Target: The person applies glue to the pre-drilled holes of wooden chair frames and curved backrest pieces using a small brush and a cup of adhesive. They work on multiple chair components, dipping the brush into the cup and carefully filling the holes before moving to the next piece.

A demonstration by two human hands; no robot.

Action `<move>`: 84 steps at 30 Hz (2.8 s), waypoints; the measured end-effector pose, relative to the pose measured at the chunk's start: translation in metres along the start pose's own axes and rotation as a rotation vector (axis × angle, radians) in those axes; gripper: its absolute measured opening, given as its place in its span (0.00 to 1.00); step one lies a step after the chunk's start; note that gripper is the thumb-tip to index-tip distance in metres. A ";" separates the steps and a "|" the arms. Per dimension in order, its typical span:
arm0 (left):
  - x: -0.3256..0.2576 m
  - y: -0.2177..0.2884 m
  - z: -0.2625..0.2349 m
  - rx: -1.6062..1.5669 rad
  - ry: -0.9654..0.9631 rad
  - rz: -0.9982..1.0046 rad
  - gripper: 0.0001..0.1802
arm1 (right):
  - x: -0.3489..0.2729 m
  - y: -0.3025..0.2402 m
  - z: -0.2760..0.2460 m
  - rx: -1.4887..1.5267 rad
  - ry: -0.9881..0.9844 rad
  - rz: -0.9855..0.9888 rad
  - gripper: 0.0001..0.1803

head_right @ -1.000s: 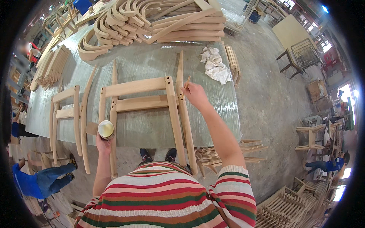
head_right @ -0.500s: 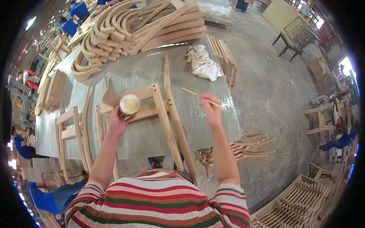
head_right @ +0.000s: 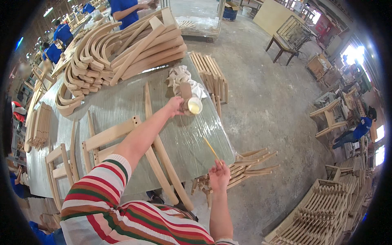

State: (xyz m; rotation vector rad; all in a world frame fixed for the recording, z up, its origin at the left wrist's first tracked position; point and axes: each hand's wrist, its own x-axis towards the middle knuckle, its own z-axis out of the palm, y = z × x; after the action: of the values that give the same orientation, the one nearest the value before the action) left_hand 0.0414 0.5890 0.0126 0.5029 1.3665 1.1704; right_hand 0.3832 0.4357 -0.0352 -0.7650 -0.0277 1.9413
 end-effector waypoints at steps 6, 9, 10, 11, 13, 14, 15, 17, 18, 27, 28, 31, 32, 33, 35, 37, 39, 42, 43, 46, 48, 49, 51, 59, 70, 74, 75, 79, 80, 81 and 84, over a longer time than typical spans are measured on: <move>-0.083 -0.017 -0.024 0.337 0.126 0.289 0.18 | 0.054 0.018 0.057 -0.083 -0.070 -0.018 0.15; -0.171 -0.030 -0.094 0.434 0.307 0.440 0.15 | 0.085 0.038 0.088 -0.131 -0.097 -0.021 0.15; -0.202 -0.038 -0.124 0.483 0.435 0.468 0.14 | 0.093 0.047 0.098 -0.151 -0.112 -0.017 0.15; -0.236 -0.049 -0.154 0.462 0.606 0.454 0.14 | 0.096 0.057 0.107 -0.138 -0.104 0.005 0.15; -0.312 -0.081 -0.205 0.486 0.969 0.440 0.13 | 0.093 0.072 0.124 -0.127 -0.086 0.041 0.16; -0.348 -0.088 -0.224 0.568 1.147 0.441 0.13 | 0.091 0.075 0.127 -0.202 -0.079 0.071 0.17; -0.397 -0.113 -0.246 0.615 1.269 0.367 0.13 | 0.085 0.083 0.127 -0.304 -0.088 0.121 0.17; -0.489 -0.165 -0.269 0.960 1.465 0.131 0.14 | 0.065 0.099 0.122 -0.606 -0.146 0.184 0.18; -0.516 -0.187 -0.268 1.253 1.503 -0.041 0.16 | 0.054 0.103 0.116 -0.807 -0.192 0.182 0.19; -0.575 -0.263 -0.265 1.152 1.510 -0.432 0.34 | -0.009 0.141 0.103 -2.152 -0.692 -0.500 0.37; -0.574 -0.258 -0.271 1.056 1.504 -0.449 0.35 | -0.005 0.141 0.105 -2.141 -0.714 -0.488 0.35; -0.586 -0.251 -0.287 0.879 1.488 -0.464 0.36 | -0.006 0.146 0.111 -2.157 -0.781 -0.429 0.36; -0.590 -0.255 -0.289 0.890 1.492 -0.449 0.36 | -0.011 0.148 0.113 -2.176 -0.798 -0.403 0.38; -0.597 -0.259 -0.291 0.909 1.482 -0.442 0.36 | -0.020 0.152 0.111 -2.200 -0.802 -0.362 0.39; -0.615 -0.265 -0.303 0.920 1.489 -0.423 0.38 | -0.030 0.173 0.111 -2.082 -0.847 -0.316 0.37; -0.639 -0.269 -0.314 0.932 1.483 -0.424 0.38 | -0.052 0.205 0.106 -2.048 -0.865 -0.428 0.32; -0.662 -0.273 -0.326 0.927 1.471 -0.434 0.38 | -0.066 0.239 0.102 -2.065 -0.869 -0.434 0.33; -0.688 -0.276 -0.349 0.917 1.454 -0.491 0.38 | -0.088 0.288 0.106 -2.087 -0.860 -0.430 0.35; -0.696 -0.277 -0.360 0.910 1.454 -0.500 0.38 | -0.097 0.302 0.107 -2.087 -0.873 -0.436 0.36; -0.724 -0.287 -0.397 0.911 1.472 -0.507 0.38 | -0.122 0.344 0.111 -2.086 -0.905 -0.460 0.38; -0.738 -0.287 -0.434 0.952 1.506 -0.457 0.38 | -0.130 0.364 0.108 -2.110 -0.892 -0.488 0.39; -0.747 -0.289 -0.452 0.949 1.520 -0.468 0.38 | -0.139 0.374 0.115 -2.149 -0.886 -0.430 0.39; -0.764 -0.294 -0.487 0.945 1.539 -0.482 0.38 | -0.154 0.403 0.132 -2.227 -0.858 -0.314 0.40; -0.800 -0.285 -0.580 1.048 1.577 -0.462 0.37 | -0.195 0.502 0.147 -2.184 -1.068 -0.352 0.49; -0.712 -0.225 -0.540 1.335 1.794 -0.165 0.40 | -0.175 0.404 0.133 -2.087 -1.414 0.020 0.23; -0.617 -0.183 -0.488 1.160 1.638 -0.010 0.37 | -0.142 0.315 0.116 -2.076 -1.354 0.037 0.20; -0.599 -0.174 -0.479 1.161 1.619 0.076 0.36 | -0.134 0.295 0.116 -2.038 -1.285 0.017 0.19; -0.523 -0.106 -0.464 1.033 1.525 0.357 0.32 | -0.086 0.241 0.122 -1.936 -1.077 -0.132 0.15; -0.499 -0.087 -0.457 0.944 1.495 0.441 0.32 | -0.071 0.236 0.124 -1.928 -1.026 -0.193 0.15; -0.475 -0.068 -0.449 0.857 1.456 0.524 0.31 | -0.056 0.234 0.126 -1.895 -1.039 -0.278 0.15; -0.406 -0.009 -0.425 0.520 1.332 0.504 0.31 | -0.015 0.243 0.137 -1.850 -1.062 -0.491 0.14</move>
State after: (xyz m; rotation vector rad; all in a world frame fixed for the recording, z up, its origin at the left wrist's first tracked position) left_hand -0.2645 0.0960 0.1091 0.4251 2.8535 1.6463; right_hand 0.1215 0.3448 -0.0001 -0.5009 -2.5573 1.1394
